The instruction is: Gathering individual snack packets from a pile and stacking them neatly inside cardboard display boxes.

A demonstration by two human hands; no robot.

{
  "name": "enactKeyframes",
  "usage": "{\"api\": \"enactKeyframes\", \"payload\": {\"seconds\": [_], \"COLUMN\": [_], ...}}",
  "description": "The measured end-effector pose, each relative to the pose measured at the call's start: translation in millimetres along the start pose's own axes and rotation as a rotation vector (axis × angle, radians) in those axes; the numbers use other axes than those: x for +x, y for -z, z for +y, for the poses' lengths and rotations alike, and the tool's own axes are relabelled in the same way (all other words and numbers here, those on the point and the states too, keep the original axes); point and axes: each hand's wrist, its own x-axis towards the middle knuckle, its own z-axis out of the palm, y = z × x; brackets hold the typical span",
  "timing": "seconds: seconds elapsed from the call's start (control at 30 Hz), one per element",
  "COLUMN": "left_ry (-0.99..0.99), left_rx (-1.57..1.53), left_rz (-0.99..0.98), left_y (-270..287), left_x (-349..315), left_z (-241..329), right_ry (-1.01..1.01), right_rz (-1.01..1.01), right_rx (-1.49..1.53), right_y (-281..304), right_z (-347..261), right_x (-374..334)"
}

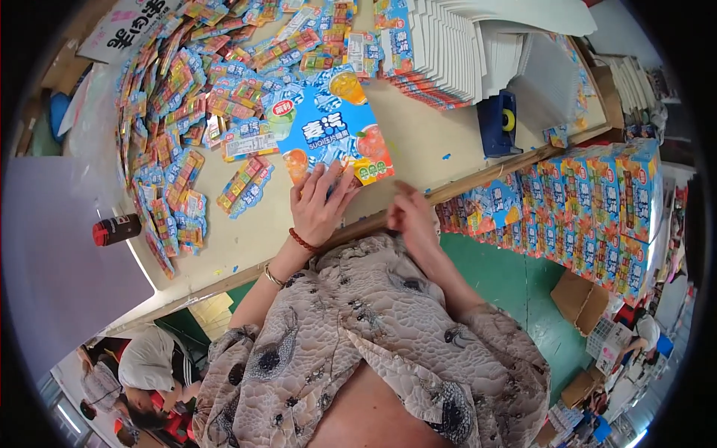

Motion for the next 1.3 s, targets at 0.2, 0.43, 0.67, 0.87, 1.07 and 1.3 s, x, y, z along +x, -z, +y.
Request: {"api": "enactKeyframes", "payload": {"seconds": [0.2,0.43,0.67,0.87,1.07,1.3], "left_ry": [0.004,0.221,0.687,-0.261,0.024,0.097], "left_rx": [0.191,-0.097,-1.145,-0.813,-1.054,-1.061], "left_rz": [-0.15,0.044,-0.025,-0.251,-0.243,-0.187], "left_y": [6.1,15.6,30.5,81.4,50.5,42.4], "left_x": [0.1,-0.2,11.2,49.5,50.1,46.4], "left_z": [6.0,-13.0,-4.2,24.9,21.1,20.5], "right_ry": [0.719,0.31,0.325,0.437,0.666,0.56], "right_rz": [0.163,-0.208,-0.414,-0.178,0.155,0.424], "right_rx": [-0.454,-0.747,-0.594,0.215,0.538,0.565], "right_y": [4.5,-17.4,-17.9,95.4,192.5,270.2], "right_z": [-45.5,-95.5,-86.9,-21.8,29.7,51.6], "right_x": [21.4,114.1,60.6,-24.6,-100.3,-74.2]}}
